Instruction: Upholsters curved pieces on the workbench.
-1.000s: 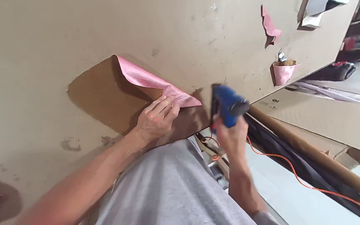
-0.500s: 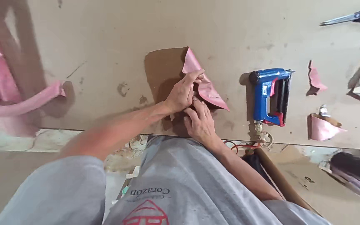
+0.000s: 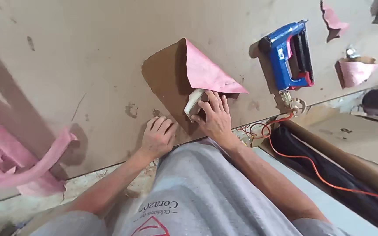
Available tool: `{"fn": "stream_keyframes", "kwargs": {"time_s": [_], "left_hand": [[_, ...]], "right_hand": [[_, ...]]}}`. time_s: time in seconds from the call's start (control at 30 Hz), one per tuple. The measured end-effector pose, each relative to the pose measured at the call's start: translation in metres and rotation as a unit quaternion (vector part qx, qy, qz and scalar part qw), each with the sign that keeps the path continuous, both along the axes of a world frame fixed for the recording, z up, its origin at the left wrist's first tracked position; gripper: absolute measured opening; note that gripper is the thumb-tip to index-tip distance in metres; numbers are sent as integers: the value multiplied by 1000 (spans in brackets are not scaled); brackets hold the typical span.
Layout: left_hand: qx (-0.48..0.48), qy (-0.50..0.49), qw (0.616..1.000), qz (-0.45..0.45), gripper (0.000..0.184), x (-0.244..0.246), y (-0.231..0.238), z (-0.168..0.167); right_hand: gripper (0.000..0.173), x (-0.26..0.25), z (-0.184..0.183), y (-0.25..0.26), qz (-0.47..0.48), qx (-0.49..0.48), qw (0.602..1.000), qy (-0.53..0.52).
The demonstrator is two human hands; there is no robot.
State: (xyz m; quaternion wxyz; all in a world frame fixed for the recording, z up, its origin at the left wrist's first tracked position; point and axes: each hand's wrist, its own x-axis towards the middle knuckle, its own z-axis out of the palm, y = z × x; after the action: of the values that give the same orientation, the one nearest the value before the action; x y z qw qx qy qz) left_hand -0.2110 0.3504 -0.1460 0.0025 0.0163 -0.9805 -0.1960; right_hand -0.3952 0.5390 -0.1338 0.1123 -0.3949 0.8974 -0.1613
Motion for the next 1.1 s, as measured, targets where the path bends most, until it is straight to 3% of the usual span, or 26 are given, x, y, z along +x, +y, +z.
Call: {"fn": "stream_keyframes", "kwargs": {"time_s": [0.13, 0.37, 0.53, 0.73, 0.83, 0.93, 1.1], "left_hand": [[-14, 5, 998, -60, 40, -10, -1, -2], [-26, 174, 983, -51, 33, -49, -3, -12], [38, 187, 963, -190, 18, -69, -24, -18], [63, 202, 888, -407, 21, -115, -38, 10], [74, 181, 865, -461, 23, -142, -44, 12], [93, 152, 875, -450, 22, -158, -51, 6], [14, 76, 919, -388, 28, -154, -46, 18]], "right_hand": [[49, 12, 10, -2, -25, 37, 998, 31], [40, 17, 13, -5, -49, 32, 998, 10], [39, 8, 18, -9, -42, 34, 999, 2], [31, 5, 17, -9, -31, 38, 999, -3], [27, 5, 16, -7, -36, 31, 999, -13], [34, 7, 10, -4, -43, 18, 999, -8], [35, 7, 6, 0, -32, 0, 999, 3]]}}
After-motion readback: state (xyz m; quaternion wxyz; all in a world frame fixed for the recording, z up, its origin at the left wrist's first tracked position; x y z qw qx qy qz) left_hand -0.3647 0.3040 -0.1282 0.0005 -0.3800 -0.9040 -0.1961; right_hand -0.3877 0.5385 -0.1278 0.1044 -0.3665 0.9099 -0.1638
